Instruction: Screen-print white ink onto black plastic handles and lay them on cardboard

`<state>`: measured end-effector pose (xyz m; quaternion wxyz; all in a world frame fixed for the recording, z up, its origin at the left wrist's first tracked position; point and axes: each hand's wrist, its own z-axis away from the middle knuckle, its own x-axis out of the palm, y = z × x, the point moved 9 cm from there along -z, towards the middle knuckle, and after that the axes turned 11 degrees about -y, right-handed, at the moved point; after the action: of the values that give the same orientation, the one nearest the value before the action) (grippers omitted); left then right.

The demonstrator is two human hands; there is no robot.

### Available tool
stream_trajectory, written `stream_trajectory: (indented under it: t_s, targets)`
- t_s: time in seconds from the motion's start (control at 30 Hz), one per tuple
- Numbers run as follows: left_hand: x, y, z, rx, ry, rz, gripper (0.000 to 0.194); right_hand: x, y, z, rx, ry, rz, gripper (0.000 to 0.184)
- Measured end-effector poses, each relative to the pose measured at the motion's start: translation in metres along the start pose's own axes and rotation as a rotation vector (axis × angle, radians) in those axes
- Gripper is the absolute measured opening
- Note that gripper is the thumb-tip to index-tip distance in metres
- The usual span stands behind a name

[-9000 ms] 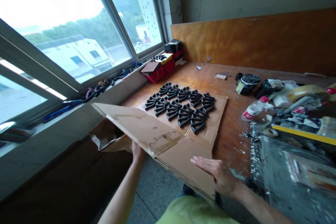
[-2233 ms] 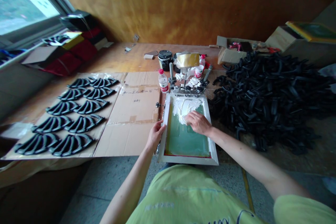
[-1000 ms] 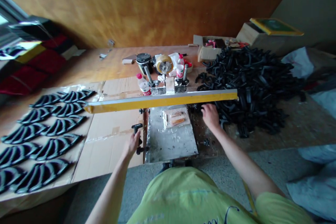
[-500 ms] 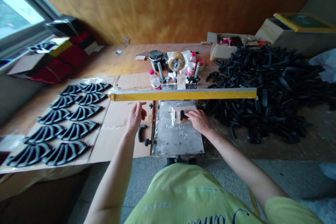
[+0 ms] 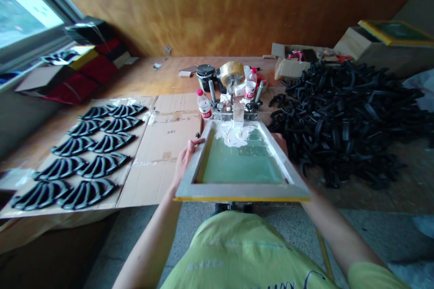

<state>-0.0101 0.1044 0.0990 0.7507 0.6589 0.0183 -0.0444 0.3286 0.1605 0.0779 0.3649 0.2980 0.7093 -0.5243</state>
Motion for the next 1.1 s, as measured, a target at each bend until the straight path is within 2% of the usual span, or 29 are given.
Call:
stream_trajectory:
  t_s: [0.07, 0.13, 0.2, 0.23, 0.33, 0.43, 0.57, 0.67, 0.73, 0.8, 0.87, 1.0, 1.03, 1.1]
  targets:
    - [0.004, -0.033, 0.009, -0.086, -0.054, -0.046, 0.063, -0.024, 0.003, -0.014, 0.017, 0.104, 0.043, 0.032]
    - [0.007, -0.065, 0.012, -0.132, -0.069, -0.066, 0.068, -0.031, -0.017, -0.038, -0.056, 0.148, 0.100, 0.045]
    - [0.009, -0.090, 0.010, -0.161, -0.052, -0.103, 0.074, -0.016, -0.052, -0.065, -0.176, 0.072, 0.164, 0.058]
    - [0.009, -0.099, 0.009, -0.169, -0.038, -0.125, 0.075, -0.003, -0.067, -0.076, -0.216, -0.008, 0.195, 0.057]
    - [0.009, -0.115, 0.005, -0.185, -0.030, -0.165, 0.071, 0.042, -0.090, -0.091, -0.211, -0.264, 0.293, 0.029]
    - [0.009, -0.123, 0.004, -0.203, -0.050, -0.157, 0.070, 0.065, -0.097, -0.068, -0.231, -0.380, 0.370, 0.016]
    - [0.009, -0.124, 0.005, -0.202, -0.039, -0.126, 0.070, 0.071, -0.118, -0.014, -0.543, -0.468, 0.333, 0.018]
    - [0.010, -0.121, 0.005, -0.202, -0.027, -0.110, 0.071, 0.064, -0.127, 0.000, -0.685, -0.526, 0.238, 0.014]
    - [0.009, -0.119, 0.006, -0.208, -0.021, -0.107, 0.071, 0.060, -0.126, -0.009, -0.639, -0.499, 0.213, 0.011]
    - [0.009, -0.118, 0.007, -0.209, -0.023, -0.102, 0.071, 0.056, -0.122, -0.019, -0.542, -0.414, 0.232, 0.011]
    - [0.009, -0.118, 0.007, -0.206, -0.027, -0.088, 0.071, 0.057, -0.121, -0.015, -0.505, -0.364, 0.266, 0.013]
    - [0.009, -0.118, 0.008, -0.207, -0.028, -0.075, 0.073, 0.062, -0.126, -0.004, -0.544, -0.422, 0.249, 0.009]
    - [0.009, -0.115, 0.008, -0.211, -0.027, -0.071, 0.073, 0.058, -0.126, -0.011, -0.514, -0.416, 0.222, 0.008]
    - [0.008, -0.105, 0.009, -0.210, -0.036, -0.055, 0.074, 0.047, -0.121, -0.039, -0.404, -0.368, 0.174, 0.023]
